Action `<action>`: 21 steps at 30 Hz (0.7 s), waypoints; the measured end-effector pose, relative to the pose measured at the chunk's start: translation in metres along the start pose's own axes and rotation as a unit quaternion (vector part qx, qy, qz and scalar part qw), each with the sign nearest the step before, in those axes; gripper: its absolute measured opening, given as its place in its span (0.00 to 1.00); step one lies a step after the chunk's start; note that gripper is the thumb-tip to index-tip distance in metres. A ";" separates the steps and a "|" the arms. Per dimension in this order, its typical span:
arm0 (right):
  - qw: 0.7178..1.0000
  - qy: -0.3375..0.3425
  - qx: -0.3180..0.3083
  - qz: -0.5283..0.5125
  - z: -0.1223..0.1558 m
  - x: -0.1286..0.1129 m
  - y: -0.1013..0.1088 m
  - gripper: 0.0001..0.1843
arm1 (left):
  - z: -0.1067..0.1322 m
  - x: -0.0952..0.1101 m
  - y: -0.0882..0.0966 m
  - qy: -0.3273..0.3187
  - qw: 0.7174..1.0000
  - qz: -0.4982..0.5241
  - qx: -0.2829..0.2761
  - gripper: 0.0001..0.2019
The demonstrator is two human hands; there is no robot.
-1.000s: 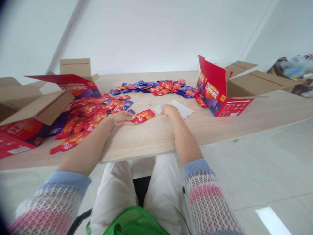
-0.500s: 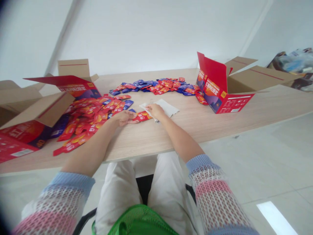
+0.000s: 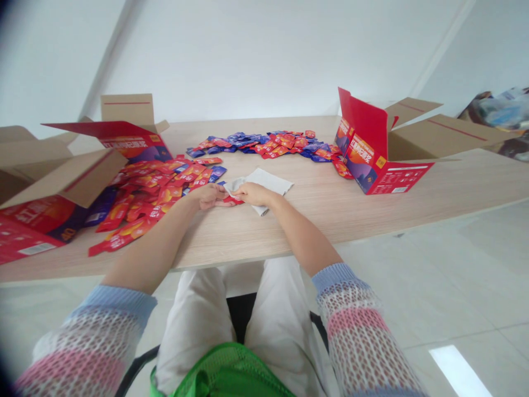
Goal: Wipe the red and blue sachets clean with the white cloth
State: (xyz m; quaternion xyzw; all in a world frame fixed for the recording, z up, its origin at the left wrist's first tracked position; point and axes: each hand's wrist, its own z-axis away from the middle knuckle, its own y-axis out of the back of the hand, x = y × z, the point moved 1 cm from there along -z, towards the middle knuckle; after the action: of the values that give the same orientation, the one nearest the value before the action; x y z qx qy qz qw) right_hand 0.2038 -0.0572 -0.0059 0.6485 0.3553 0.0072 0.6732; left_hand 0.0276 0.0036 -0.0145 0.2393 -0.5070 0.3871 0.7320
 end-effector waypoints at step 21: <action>0.956 -0.181 -0.034 -0.227 0.027 0.033 0.028 0.18 | -0.003 -0.002 -0.001 -0.002 1.000 -0.011 -0.017 0.09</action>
State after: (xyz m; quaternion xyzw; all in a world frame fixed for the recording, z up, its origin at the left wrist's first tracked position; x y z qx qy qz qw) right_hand 0.2544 -0.0605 0.0002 0.5180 0.3648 -0.2511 0.7318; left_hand 0.0294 0.0049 -0.0177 0.2333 -0.5121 0.3704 0.7390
